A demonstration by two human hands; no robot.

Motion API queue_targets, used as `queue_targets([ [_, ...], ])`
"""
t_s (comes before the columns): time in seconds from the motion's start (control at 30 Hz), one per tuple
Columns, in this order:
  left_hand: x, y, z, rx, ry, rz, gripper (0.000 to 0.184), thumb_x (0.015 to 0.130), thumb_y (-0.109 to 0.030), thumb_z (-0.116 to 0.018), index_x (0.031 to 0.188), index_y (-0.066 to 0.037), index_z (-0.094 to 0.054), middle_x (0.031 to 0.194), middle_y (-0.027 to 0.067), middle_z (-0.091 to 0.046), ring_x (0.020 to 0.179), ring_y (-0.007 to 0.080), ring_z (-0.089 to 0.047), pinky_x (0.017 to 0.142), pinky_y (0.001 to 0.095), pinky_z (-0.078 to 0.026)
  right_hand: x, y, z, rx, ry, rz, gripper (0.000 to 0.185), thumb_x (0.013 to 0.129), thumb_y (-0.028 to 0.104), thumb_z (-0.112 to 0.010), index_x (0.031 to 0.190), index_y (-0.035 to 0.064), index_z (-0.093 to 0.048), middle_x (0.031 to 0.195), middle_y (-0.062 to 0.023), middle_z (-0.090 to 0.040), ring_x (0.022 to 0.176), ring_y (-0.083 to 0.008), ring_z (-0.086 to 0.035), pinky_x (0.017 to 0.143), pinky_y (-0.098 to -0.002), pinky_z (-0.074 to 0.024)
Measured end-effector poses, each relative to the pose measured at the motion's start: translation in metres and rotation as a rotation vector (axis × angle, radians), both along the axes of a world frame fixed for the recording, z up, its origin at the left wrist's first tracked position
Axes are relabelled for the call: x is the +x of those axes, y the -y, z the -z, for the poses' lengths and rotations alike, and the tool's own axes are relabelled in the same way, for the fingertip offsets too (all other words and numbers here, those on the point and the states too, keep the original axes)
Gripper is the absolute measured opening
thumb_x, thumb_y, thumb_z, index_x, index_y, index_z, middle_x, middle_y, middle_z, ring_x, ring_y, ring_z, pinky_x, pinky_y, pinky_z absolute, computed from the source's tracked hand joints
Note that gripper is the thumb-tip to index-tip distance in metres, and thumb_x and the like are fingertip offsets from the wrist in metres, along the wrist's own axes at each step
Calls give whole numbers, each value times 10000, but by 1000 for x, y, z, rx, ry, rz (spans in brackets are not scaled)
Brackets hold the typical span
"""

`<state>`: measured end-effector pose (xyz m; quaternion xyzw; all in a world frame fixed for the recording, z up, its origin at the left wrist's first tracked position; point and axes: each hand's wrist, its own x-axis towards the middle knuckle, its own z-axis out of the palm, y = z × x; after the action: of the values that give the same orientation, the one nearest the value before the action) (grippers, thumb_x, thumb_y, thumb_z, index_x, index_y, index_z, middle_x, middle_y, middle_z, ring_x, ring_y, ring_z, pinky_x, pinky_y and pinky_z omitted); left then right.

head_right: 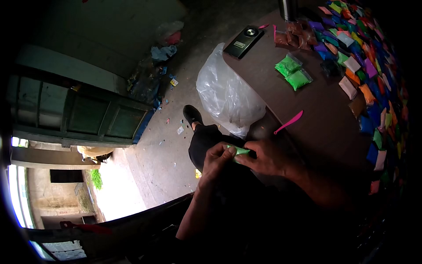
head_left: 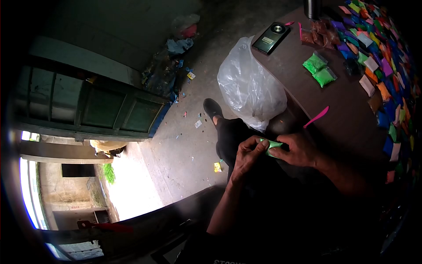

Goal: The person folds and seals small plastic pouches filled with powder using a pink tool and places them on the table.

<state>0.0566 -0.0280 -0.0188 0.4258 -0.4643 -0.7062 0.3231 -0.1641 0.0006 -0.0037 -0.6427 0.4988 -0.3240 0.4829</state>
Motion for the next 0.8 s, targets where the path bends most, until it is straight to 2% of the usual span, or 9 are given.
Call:
queue_targets([
  [0.07, 1, 0, 2, -12, -16, -11, 159, 1026, -181, -744, 940, -51, -713, 893, -41, -678, 849, 40, -576, 792, 217, -451, 0, 0, 1, -29, -6, -6, 421, 961, 393, -754, 829, 11, -634, 650, -117, -588, 607, -172, -563, 574, -389, -460],
  [0.17, 0, -2, 6, -27, -42, -16, 170, 1032, -191, -737, 937, -52, -711, 888, -42, -674, 846, 39, -574, 788, 218, -450, 0, -1, 5, -17, -67, -33, 408, 978, 375, -747, 842, 1, -655, 691, -135, -640, 632, -138, -592, 583, -372, -473],
  [0.27, -1, -2, 0, 13, -38, -11, 177, 1037, -200, -730, 940, -54, -713, 884, -44, -675, 832, 40, -576, 778, 221, -452, 1, -3, 4, 45, -4, -14, 405, 985, 370, -730, 834, 7, -630, 677, -131, -602, 620, -186, -570, 587, -393, -468],
  [0.37, -4, 1, -18, 38, 75, 16, 182, 1042, -210, -724, 946, -56, -715, 875, -48, -670, 813, 40, -573, 755, 224, -448, 3, -2, 8, 93, 61, 32, 394, 995, 360, -718, 849, 4, -633, 690, -130, -607, 629, -182, -569, 596, -384, -470],
  [0.43, -5, 0, -16, 34, 80, 13, 190, 1041, -216, -728, 936, -58, -713, 861, -55, -658, 801, 36, -560, 740, 223, -438, 5, -1, 5, 14, 205, 103, 394, 1001, 346, -723, 829, 1, -642, 656, -99, -622, 614, -133, -584, 572, -359, -466],
  [0.53, -2, 0, -2, -6, 71, 7, 211, 1038, -228, -734, 911, -62, -705, 832, -68, -633, 781, 26, -530, 713, 219, -414, 4, -1, 1, -66, 42, 89, 416, 998, 357, -723, 804, 1, -628, 635, -111, -590, 590, -133, -557, 554, -371, -442],
  [0.67, 1, 1, 11, -68, 18, -1, 240, 1032, -238, -745, 874, -66, -691, 800, -84, -605, 763, 15, -493, 693, 214, -390, 2, -1, -3, -36, 9, 62, 437, 993, 369, -723, 785, -1, -617, 630, -127, -569, 571, -139, -538, 542, -386, -421],
  [0.73, 1, 0, 9, -62, 19, -4, 242, 1033, -245, -744, 878, -67, -693, 802, -84, -607, 764, 15, -497, 694, 212, -392, 0, -1, 1, -21, -67, 3, 434, 1012, 416, -695, 875, 7, -647, 663, -119, -600, 615, -179, -596, 585, -368, -467],
  [0.8, 0, -1, 5, -56, 20, -6, 243, 1034, -252, -743, 882, -68, -694, 805, -83, -609, 765, 15, -501, 696, 211, -393, 3, -1, -1, 24, 25, 25, 445, 1015, 419, -698, 854, 7, -641, 651, -101, -601, 606, -157, -587, 577, -355, -469],
])
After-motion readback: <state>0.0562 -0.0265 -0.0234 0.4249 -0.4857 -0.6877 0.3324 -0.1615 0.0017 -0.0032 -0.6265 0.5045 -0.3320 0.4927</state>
